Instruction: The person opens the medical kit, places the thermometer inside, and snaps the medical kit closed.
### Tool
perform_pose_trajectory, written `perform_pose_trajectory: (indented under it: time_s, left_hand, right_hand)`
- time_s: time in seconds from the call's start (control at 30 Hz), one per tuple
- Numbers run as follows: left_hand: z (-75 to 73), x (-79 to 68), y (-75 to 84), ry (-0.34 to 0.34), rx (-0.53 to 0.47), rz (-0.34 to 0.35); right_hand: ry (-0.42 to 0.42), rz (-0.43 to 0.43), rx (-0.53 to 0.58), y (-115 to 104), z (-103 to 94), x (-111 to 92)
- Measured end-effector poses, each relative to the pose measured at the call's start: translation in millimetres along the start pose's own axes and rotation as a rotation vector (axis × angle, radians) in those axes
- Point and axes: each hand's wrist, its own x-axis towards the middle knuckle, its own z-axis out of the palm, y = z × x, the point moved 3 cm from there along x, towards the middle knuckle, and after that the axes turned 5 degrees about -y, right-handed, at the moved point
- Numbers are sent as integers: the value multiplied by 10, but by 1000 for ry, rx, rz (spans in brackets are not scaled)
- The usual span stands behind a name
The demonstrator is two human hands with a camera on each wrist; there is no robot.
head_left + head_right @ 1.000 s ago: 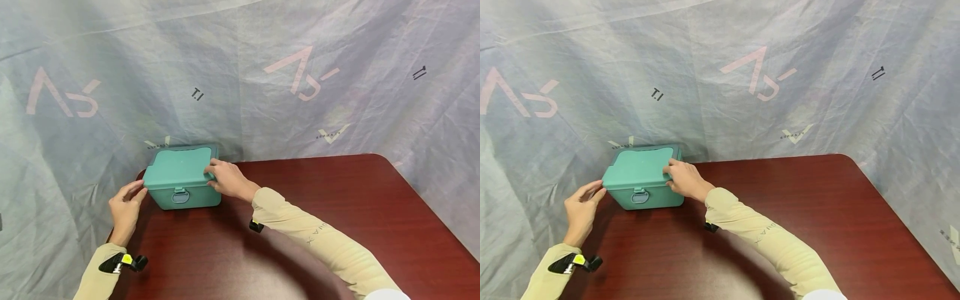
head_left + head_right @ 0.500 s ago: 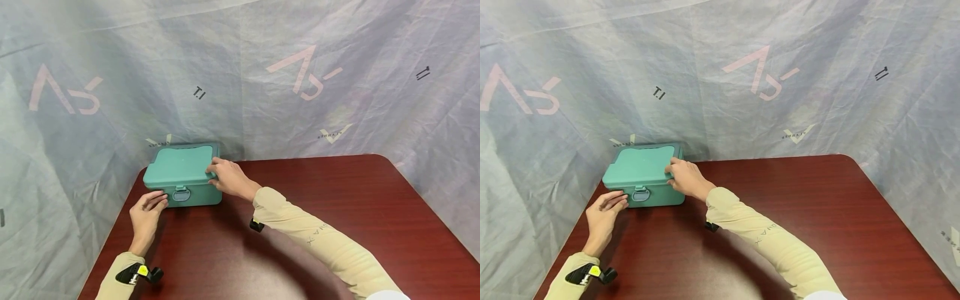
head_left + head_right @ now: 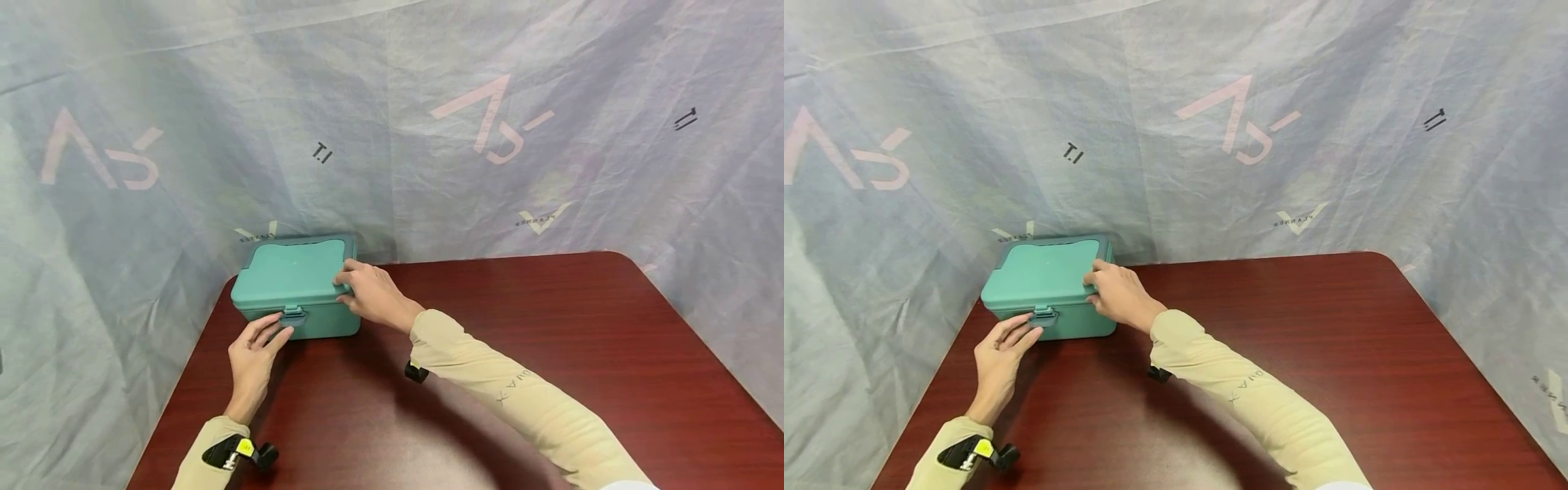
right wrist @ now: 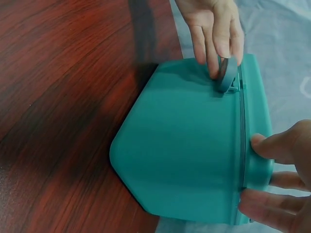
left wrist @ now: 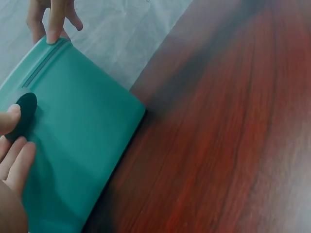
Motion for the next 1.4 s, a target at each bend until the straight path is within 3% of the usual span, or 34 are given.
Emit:
perform_pose_trajectory:
  time_s: [0.1, 0.3, 0.53, 0.8, 1.0, 1.4]
  left_hand:
    - [70, 6, 55, 7, -3, 26]
    - [90, 120, -21, 28, -28, 80]
    - [96, 175, -25, 85, -52, 63]
    - [140, 219, 67, 103, -44, 55]
    - [119, 226, 45, 123, -25, 54]
    - [223, 106, 84, 144, -11, 269]
  right_hand:
    - [15, 7, 5, 26, -7, -18]
    - [45, 2, 20, 27, -4, -18]
    - [68, -13, 31, 12, 25, -9]
    - [82, -3, 10, 0, 24, -22]
    - [95, 2, -12, -28, 47, -40]
    - [114, -21, -53, -31, 61, -61]
